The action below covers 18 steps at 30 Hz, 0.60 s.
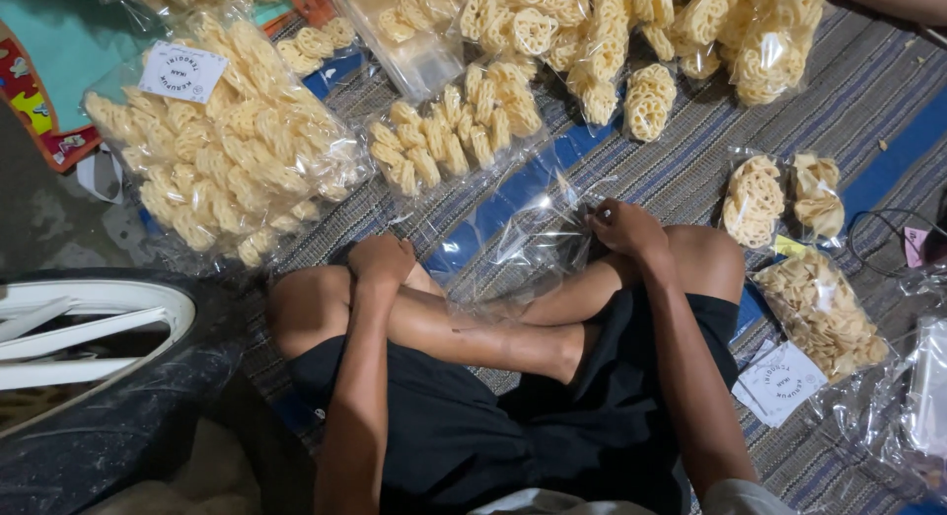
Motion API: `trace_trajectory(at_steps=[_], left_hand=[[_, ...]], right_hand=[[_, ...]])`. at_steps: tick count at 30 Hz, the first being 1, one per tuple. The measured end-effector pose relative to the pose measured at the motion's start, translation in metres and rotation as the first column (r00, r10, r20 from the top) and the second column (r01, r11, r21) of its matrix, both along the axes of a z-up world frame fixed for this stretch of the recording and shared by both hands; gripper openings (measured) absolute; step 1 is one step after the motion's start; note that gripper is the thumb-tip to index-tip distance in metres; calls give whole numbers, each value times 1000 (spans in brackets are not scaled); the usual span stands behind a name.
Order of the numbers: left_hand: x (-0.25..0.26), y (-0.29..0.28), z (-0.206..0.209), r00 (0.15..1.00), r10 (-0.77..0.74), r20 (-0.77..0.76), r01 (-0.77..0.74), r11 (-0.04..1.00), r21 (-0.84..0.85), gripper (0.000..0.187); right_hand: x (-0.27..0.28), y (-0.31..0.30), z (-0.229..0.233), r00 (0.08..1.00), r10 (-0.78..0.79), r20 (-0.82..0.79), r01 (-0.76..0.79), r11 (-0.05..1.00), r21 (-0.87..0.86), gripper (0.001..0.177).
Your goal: Packaging fried snacks into clear plastic bags while sitting on the floor
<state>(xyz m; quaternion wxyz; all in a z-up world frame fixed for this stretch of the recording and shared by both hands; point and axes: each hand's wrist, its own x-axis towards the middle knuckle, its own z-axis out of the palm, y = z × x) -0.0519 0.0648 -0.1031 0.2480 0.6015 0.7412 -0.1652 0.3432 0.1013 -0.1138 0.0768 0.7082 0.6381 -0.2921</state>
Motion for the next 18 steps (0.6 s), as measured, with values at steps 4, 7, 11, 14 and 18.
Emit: trace_trajectory(at_steps=[4,7,11,14,18], left_hand=[[0,-6,7,1000,12,2,-12,999,-38,62],[-1,-7,4,1000,26,3,-26,999,-30,63],[0,-7,-1,1000,6,3,-6,1000,-4,60],[0,-8,-1,1000,-10,-4,10,1000,1,58],[-1,-9,-6,1000,-1,3,1,1000,13,59]], right_hand=[[-4,-2,5,1000,1,-1,-1,1000,4,49],[-4,-5,8,1000,1,-18,-1,1000,11,49],[-2,-6,9,1000,-7,-30,8,1000,20,48],[0,-5,6,1000,-11,-26,11,1000,15,48],[-1,-5,3,1000,-24,-20,24,999,27,47]])
